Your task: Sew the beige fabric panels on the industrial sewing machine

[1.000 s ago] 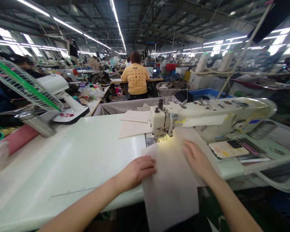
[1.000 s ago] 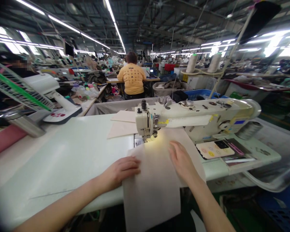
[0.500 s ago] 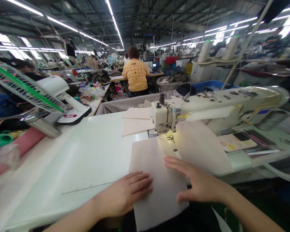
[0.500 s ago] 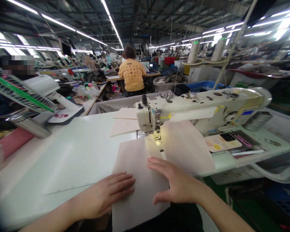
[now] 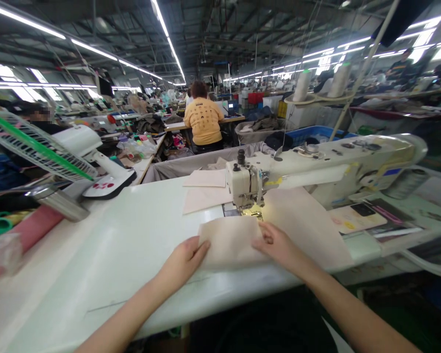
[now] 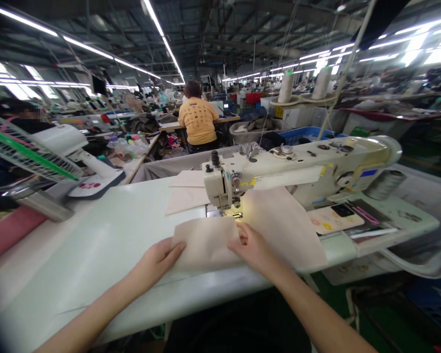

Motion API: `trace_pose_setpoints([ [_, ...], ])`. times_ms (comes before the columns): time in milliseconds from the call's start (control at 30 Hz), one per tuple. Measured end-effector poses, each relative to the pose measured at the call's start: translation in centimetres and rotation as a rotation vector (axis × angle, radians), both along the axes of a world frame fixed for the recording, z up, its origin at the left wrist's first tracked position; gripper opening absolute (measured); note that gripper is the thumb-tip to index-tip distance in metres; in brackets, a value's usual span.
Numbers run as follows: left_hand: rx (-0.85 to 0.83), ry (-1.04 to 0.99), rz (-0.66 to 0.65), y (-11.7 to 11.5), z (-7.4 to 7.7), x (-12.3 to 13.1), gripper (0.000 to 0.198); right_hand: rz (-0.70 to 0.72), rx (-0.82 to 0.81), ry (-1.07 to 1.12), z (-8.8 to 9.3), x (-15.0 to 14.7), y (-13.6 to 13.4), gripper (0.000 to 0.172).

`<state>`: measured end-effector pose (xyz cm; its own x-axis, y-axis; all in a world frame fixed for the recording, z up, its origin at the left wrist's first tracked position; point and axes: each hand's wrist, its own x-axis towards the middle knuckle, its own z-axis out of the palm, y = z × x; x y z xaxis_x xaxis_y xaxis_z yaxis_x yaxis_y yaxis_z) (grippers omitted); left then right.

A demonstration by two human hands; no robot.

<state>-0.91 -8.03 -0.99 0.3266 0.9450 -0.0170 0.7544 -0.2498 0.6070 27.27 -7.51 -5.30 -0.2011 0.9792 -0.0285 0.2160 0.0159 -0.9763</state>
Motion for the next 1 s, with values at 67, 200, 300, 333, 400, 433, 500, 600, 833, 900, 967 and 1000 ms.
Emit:
trace_pose_setpoints([
  [67, 0.084, 0.113, 0.091, 1.0, -1.1, 0.1, 0.040, -0.150, -0.007, -0.020, -0.7, -0.9, 0.6, 0.066],
  [200, 0.086, 0.144, 0.134, 1.2, -1.9, 0.0, 0.034, -0.187, 0.028, -0.039, -0.9, -1.5, -0.1, 0.049],
  [300, 0.076, 0.107, 0.193, 0.6, -1.9, 0.0, 0.031, -0.128, 0.064, -0.150, -0.8, -1.4, -0.7, 0.024],
  [333, 0.074, 0.099, 0.217, 0.4, -1.9, 0.1, 0.030, -0.127, 0.078, -0.192, -0.8, -1.5, -0.7, 0.020],
  [400, 0.070, 0.099, 0.256, 0.2, -1.9, 0.2, 0.029, -0.138, 0.101, -0.245, -1.0, -1.7, -0.5, 0.018],
  [433, 0.069, 0.109, 0.266, 0.2, -1.9, 0.3, 0.028, -0.144, 0.113, -0.256, -1.1, -1.9, -0.3, 0.018],
  [500, 0.063, 0.131, 0.274, 0.2, -2.0, 0.3, 0.027, -0.148, 0.131, -0.268, -1.3, -2.1, -0.1, 0.018],
  [600, 0.052, 0.148, 0.271, 0.1, -1.9, 0.4, 0.026, -0.149, 0.154, -0.287, -1.3, -2.2, -0.2, 0.018],
  [833, 0.045, 0.184, 0.268, 0.1, -2.0, 0.4, 0.027, -0.175, 0.199, -0.316, -1.2, -2.3, -1.0, 0.018],
  [900, 0.045, 0.192, 0.270, 0.2, -2.0, 0.4, 0.027, -0.186, 0.198, -0.318, -1.3, -2.3, -0.9, 0.018],
  [967, 0.050, 0.202, 0.269, 0.3, -2.0, 0.4, 0.027, -0.192, 0.195, -0.319, -1.4, -2.3, -0.8, 0.017],
  [1000, 0.052, 0.208, 0.265, 0.3, -2.0, 0.4, 0.027, -0.193, 0.194, -0.320, -1.4, -2.3, -0.7, 0.017],
])
